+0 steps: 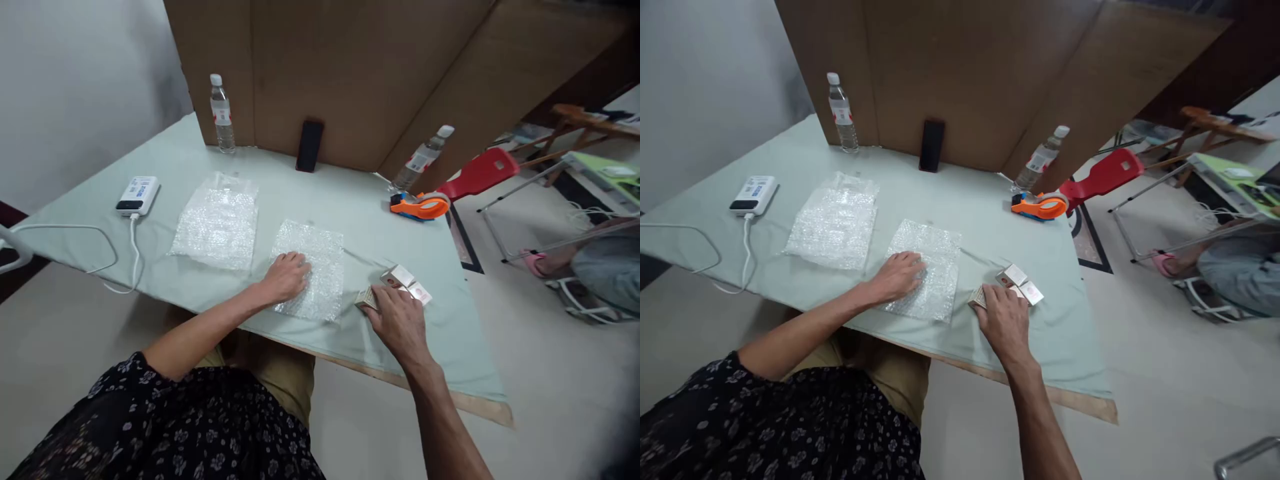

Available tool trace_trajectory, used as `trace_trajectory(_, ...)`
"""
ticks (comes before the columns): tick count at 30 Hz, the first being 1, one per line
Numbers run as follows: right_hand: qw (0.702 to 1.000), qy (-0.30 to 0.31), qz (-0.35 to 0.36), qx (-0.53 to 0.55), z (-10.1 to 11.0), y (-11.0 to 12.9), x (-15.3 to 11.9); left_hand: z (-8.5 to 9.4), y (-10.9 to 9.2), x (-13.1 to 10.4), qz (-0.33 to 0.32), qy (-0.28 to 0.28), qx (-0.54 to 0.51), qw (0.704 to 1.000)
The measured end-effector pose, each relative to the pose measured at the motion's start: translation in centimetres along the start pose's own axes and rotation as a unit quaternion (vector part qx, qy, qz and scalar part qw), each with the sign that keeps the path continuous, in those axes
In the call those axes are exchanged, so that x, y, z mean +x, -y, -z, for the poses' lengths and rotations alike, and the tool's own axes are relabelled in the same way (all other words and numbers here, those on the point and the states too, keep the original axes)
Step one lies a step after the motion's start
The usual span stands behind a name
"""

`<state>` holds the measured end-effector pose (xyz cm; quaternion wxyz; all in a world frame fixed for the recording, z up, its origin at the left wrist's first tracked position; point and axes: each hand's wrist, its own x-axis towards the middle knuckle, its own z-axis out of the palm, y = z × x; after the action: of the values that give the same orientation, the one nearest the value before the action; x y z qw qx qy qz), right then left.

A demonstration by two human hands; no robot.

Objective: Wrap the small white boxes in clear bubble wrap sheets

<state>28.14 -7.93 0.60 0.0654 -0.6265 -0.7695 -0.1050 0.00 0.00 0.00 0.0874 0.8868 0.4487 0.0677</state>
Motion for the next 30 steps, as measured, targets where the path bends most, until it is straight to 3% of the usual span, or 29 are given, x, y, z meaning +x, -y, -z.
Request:
trace_trajectory(5,0.989,-0.081,-0.008,0.123,1.2,0.6,0.6,-0.3,1.7,1.7,-0.028,0.045,0.001,0.999)
trace_trajectory(8,0.972,-0.112,0.008,0.205,2.8,2.1,2.1,0.2,2.0,1.9,-0.006,0.030,0.004,1.000)
trace_trajectory(13,0.949,-0.109,0.041,0.293,4.1,5.5,5.9,-0.9,0.2,-3.2,0.003,-0.081,-0.034,0.996)
trace_trajectory(16,0.943,-0.081,0.068,0.315,3.3,7.4,8.0,-1.8,-0.8,-6.4,0.005,-0.092,-0.056,0.994)
trace_trajectory(18,0.947,-0.051,0.085,0.304,2.2,8.7,8.9,-2.0,-1.2,-7.3,0.012,-0.091,-0.060,0.994)
trace_trajectory(23,0.961,0.052,0.118,0.244,-0.9,10.3,9.1,-1.8,-1.2,-7.3,0.006,-0.086,-0.064,0.994)
trace_trajectory(30,0.953,0.037,0.082,0.290,-1.9,9.8,9.0,-1.7,-0.3,-7.5,-0.017,-0.088,-0.065,0.994)
